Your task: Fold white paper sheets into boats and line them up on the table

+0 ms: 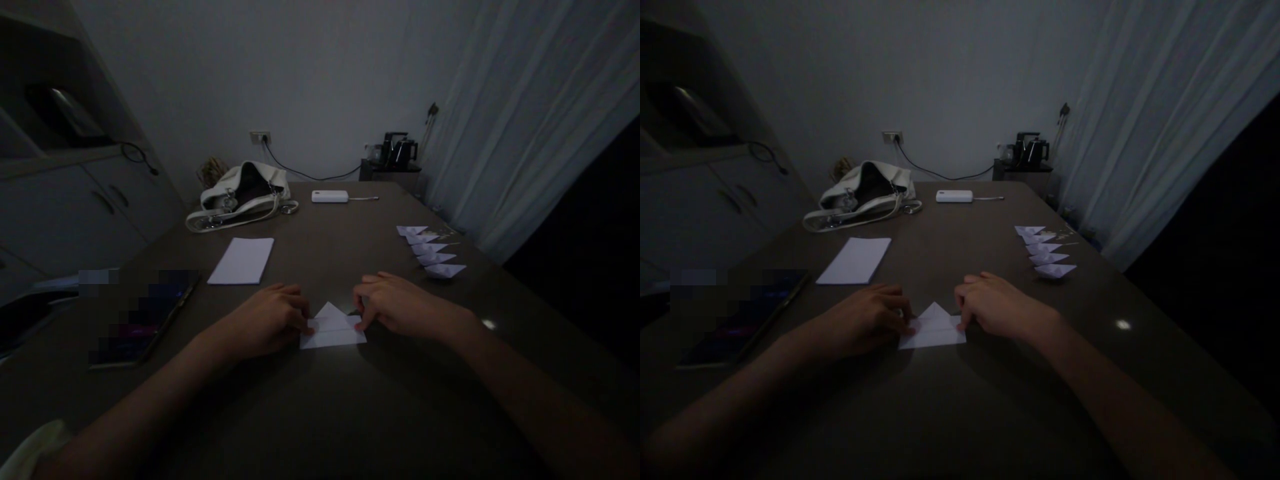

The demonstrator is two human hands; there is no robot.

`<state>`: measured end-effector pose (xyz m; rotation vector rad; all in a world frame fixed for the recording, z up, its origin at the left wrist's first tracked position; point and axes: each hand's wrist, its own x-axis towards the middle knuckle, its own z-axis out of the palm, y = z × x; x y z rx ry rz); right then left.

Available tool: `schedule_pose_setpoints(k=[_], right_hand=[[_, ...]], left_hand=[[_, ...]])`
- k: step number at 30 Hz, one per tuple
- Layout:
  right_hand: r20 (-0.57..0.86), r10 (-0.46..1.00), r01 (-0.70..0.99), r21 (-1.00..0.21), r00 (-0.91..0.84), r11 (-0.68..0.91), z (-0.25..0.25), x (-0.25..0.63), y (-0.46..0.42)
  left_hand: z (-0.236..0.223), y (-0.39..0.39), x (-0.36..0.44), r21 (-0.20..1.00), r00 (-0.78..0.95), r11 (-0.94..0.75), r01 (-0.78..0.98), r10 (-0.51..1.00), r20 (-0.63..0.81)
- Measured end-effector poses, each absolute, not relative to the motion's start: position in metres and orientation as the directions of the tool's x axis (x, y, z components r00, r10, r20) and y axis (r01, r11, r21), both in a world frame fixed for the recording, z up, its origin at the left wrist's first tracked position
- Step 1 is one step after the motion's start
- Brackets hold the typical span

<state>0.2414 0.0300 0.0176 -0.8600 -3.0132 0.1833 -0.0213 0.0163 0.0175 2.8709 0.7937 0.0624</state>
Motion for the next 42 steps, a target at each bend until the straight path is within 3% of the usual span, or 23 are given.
schedule_pose_setpoints(k=[18, 23, 27, 32, 38, 42], right_hand=[[-0.043, 0.602, 0.601, -0.149, -0.798, 0.785, 0.024, 0.236, 0.02], [0.05, 0.69, 0.69, -0.02, -0.722, 0.723, 0.016, 0.203, 0.0], [0.105, 0.766, 0.769, -0.009, -0.634, 0.639, 0.002, 0.188, -0.003], [0.099, 0.801, 0.798, -0.083, -0.59, 0.598, -0.003, 0.191, 0.002], [0.015, 0.842, 0.793, -0.329, -0.539, 0.513, -0.01, 0.196, 0.011], [0.028, 0.838, 0.754, -0.42, -0.545, 0.505, -0.012, 0.198, 0.016]], left_hand=[[0.02, 0.014, -0.026, 0.224, 0.849, -0.828, 0.514, 0.529, 0.009], [0.005, 0.007, -0.007, 0.132, 0.804, -0.8, 0.585, 0.593, 0.034], [-0.012, 0.002, 0.007, 0.05, 0.695, -0.699, 0.714, 0.715, 0.073], [-0.013, 0.0, 0.008, 0.044, 0.682, -0.684, 0.728, 0.729, 0.054], [-0.01, 0.002, 0.004, 0.108, 0.678, -0.675, 0.73, 0.735, 0.013], [-0.011, 0.003, 0.005, 0.121, 0.646, -0.641, 0.757, 0.763, 0.001]])
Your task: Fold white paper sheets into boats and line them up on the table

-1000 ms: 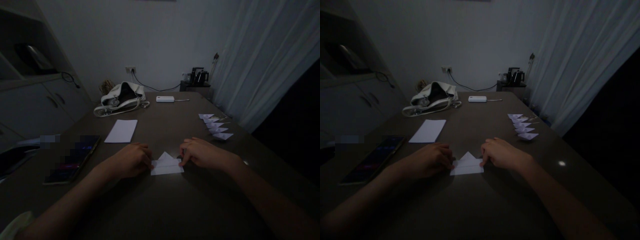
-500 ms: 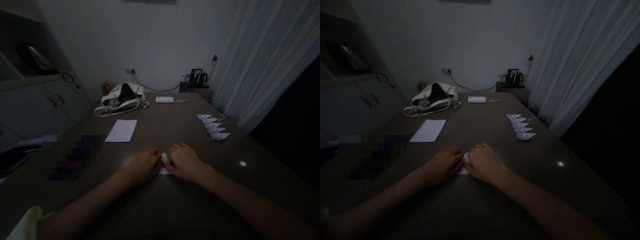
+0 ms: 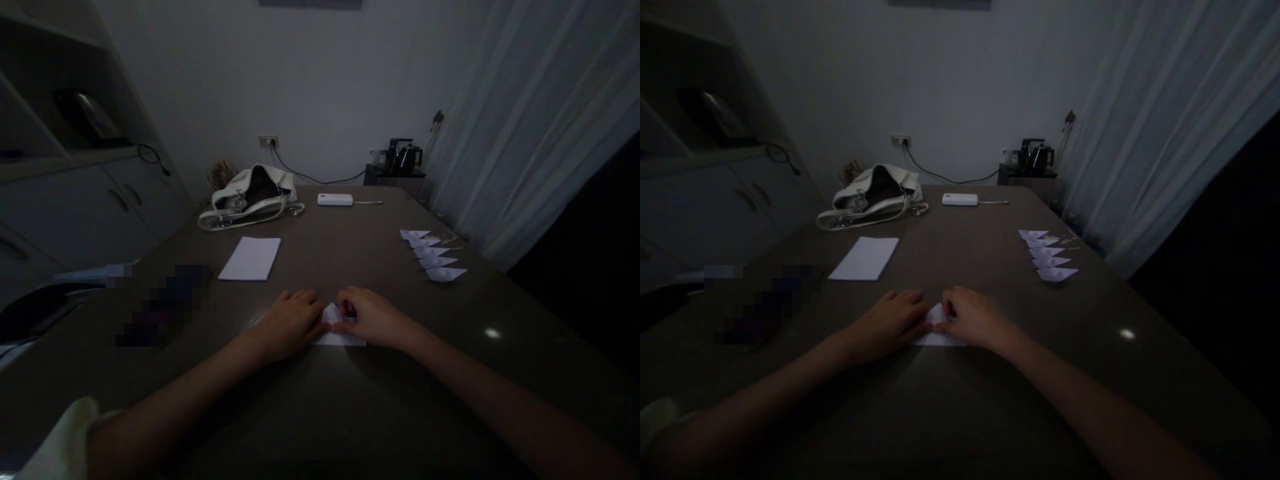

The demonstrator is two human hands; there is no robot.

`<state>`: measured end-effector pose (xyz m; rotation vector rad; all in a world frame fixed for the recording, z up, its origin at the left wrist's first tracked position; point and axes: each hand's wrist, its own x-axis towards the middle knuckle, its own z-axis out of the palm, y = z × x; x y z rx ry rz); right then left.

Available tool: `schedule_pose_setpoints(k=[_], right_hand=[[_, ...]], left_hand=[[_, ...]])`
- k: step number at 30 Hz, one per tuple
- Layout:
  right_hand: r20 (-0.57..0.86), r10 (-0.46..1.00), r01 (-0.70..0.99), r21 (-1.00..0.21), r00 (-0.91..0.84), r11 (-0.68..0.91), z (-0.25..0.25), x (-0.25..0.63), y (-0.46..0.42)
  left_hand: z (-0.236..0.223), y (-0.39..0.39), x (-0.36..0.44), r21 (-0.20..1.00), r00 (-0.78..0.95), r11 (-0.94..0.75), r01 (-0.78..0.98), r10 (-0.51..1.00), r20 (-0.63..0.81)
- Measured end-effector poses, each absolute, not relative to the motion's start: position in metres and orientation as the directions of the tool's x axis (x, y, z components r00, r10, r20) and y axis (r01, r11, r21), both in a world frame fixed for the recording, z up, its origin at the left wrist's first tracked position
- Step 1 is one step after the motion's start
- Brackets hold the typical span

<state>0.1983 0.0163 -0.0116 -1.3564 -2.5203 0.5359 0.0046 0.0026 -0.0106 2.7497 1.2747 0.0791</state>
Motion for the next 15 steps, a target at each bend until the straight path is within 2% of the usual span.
schedule_pose_setpoints(k=[4, 9, 15], right_hand=[[-0.047, 0.833, 0.767, -0.422, -0.551, 0.483, -0.007, 0.212, 0.023], [-0.183, 0.825, 0.809, -0.394, -0.535, 0.437, -0.001, 0.232, 0.031], [-0.244, 0.808, 0.808, -0.427, -0.536, 0.407, 0.001, 0.235, 0.033]], left_hand=[[-0.009, 0.005, -0.004, 0.168, 0.604, -0.593, 0.787, 0.797, -0.02], [-0.006, 0.014, -0.025, 0.218, 0.513, -0.481, 0.849, 0.85, -0.12], [-0.004, 0.018, -0.031, 0.231, 0.483, -0.443, 0.866, 0.861, -0.16]])
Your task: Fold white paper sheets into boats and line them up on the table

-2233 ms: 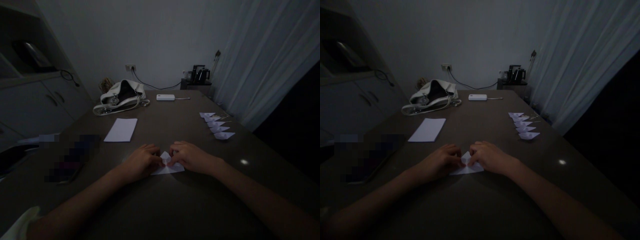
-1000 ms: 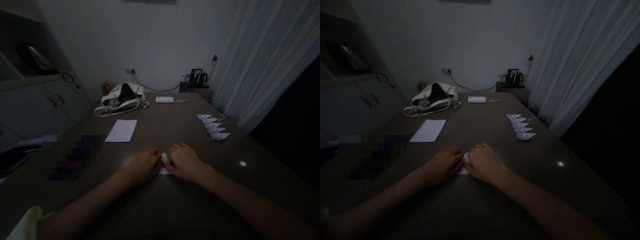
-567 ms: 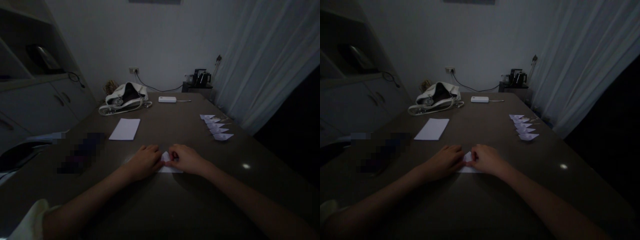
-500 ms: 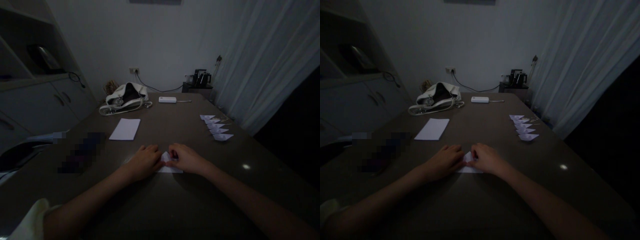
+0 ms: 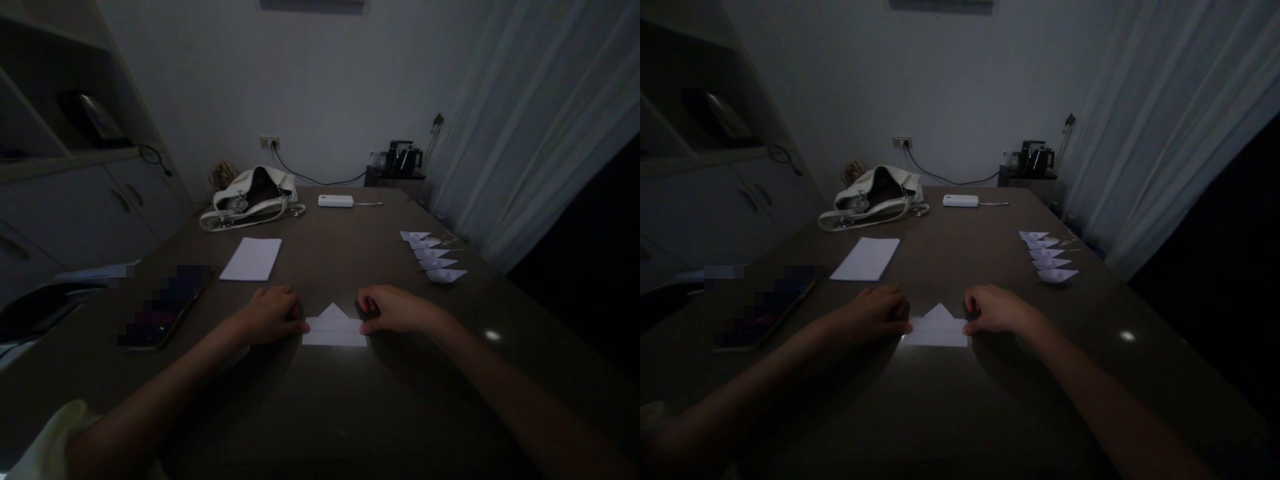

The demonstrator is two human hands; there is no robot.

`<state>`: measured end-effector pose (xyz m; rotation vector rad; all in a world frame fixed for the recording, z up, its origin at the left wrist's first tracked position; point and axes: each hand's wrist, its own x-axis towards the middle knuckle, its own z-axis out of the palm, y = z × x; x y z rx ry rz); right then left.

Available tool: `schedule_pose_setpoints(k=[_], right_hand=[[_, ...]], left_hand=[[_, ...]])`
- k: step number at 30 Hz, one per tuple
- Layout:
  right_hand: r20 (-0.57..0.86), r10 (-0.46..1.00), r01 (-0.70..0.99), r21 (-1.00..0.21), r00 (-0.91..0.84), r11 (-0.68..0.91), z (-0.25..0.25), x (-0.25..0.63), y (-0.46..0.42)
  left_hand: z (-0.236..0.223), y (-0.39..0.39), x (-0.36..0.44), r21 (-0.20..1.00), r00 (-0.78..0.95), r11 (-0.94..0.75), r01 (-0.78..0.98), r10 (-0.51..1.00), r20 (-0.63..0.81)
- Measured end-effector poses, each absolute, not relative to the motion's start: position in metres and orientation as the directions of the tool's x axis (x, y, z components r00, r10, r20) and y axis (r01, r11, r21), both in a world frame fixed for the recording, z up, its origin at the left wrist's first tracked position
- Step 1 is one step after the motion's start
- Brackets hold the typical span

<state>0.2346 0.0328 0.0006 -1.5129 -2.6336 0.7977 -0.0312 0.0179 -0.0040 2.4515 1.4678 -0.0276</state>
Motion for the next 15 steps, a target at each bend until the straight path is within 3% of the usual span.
schedule_pose_setpoints(k=[5, 9, 11, 15], right_hand=[[-0.241, 0.792, 0.78, -0.474, -0.561, 0.408, 0.005, 0.238, 0.035], [-0.27, 0.714, 0.676, -0.637, -0.646, 0.371, 0.01, 0.245, 0.04], [-0.211, 0.732, 0.638, -0.676, -0.648, 0.37, 0.012, 0.246, 0.041], [-0.045, 0.801, 0.646, -0.619, -0.597, 0.447, 0.008, 0.239, 0.039]], left_hand=[[-0.003, 0.019, -0.031, 0.348, 0.589, -0.528, 0.775, 0.803, -0.093], [-0.002, 0.014, -0.026, 0.467, 0.646, -0.566, 0.679, 0.764, -0.014], [-0.002, 0.011, -0.021, 0.461, 0.635, -0.562, 0.687, 0.772, -0.004], [-0.006, 0.007, -0.014, 0.467, 0.629, -0.559, 0.685, 0.777, 0.007]])
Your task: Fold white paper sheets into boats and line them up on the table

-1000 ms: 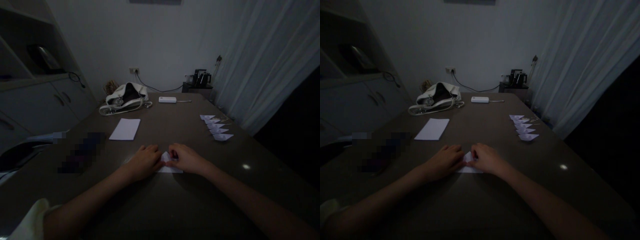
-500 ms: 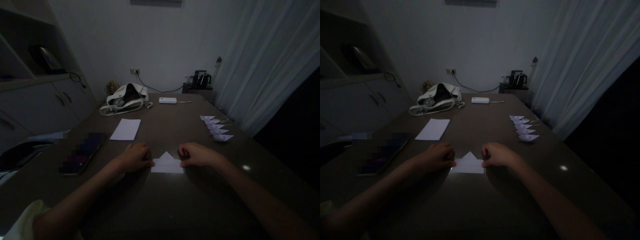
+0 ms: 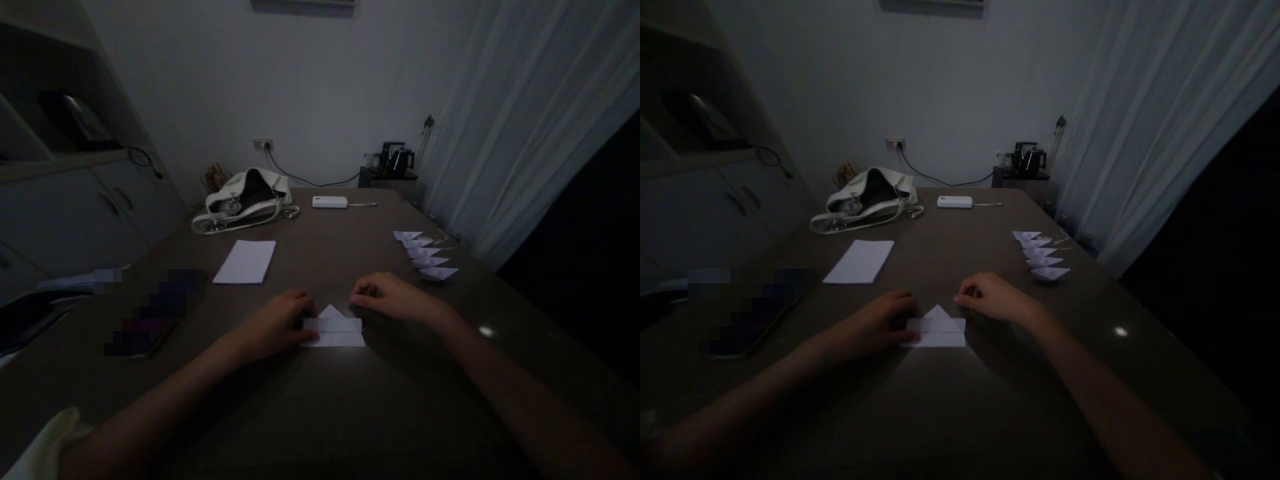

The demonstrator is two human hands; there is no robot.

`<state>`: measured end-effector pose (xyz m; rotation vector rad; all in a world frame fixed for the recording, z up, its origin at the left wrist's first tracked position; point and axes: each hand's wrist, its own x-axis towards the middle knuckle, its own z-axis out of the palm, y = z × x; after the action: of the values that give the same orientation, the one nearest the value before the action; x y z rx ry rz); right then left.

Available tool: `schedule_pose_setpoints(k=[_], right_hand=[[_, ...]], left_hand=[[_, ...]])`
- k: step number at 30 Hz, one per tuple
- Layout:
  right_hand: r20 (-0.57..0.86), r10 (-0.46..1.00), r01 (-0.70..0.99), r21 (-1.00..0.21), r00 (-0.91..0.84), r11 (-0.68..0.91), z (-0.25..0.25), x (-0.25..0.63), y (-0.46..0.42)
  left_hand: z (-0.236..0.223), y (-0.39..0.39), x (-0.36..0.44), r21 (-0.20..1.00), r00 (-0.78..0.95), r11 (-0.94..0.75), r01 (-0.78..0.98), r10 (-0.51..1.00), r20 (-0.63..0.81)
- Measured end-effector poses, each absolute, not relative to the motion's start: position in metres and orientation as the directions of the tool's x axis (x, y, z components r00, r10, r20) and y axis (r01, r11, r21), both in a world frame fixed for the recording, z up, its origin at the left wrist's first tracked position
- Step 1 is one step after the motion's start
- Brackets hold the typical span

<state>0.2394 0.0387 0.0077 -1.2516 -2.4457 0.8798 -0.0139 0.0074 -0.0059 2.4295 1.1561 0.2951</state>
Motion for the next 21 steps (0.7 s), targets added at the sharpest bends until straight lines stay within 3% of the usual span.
schedule_pose_setpoints(k=[6, 10, 14, 18, 21], right_hand=[[0.011, 0.756, 0.596, -0.607, -0.655, 0.526, -0.002, 0.229, 0.034], [-0.012, 0.737, 0.518, -0.719, -0.676, 0.463, -0.007, 0.227, 0.037], [0.031, 0.807, 0.434, -0.83, -0.59, 0.35, -0.013, 0.224, 0.039], [0.098, 0.851, 0.326, -0.896, -0.516, 0.301, -0.017, 0.218, 0.038], [0.176, 0.82, 0.245, -0.901, -0.545, 0.357, -0.016, 0.214, 0.036]], left_hand=[[-0.009, 0.011, -0.011, 0.634, 0.585, -0.45, 0.629, 0.811, -0.006], [-0.01, 0.014, -0.012, 0.737, 0.55, -0.391, 0.551, 0.835, 0.032], [-0.01, 0.014, -0.012, 0.812, 0.513, -0.342, 0.473, 0.856, 0.061], [-0.006, 0.01, -0.01, 0.78, 0.496, -0.42, 0.465, 0.853, 0.163], [-0.004, 0.009, -0.009, 0.706, 0.536, -0.533, 0.466, 0.805, 0.254]])
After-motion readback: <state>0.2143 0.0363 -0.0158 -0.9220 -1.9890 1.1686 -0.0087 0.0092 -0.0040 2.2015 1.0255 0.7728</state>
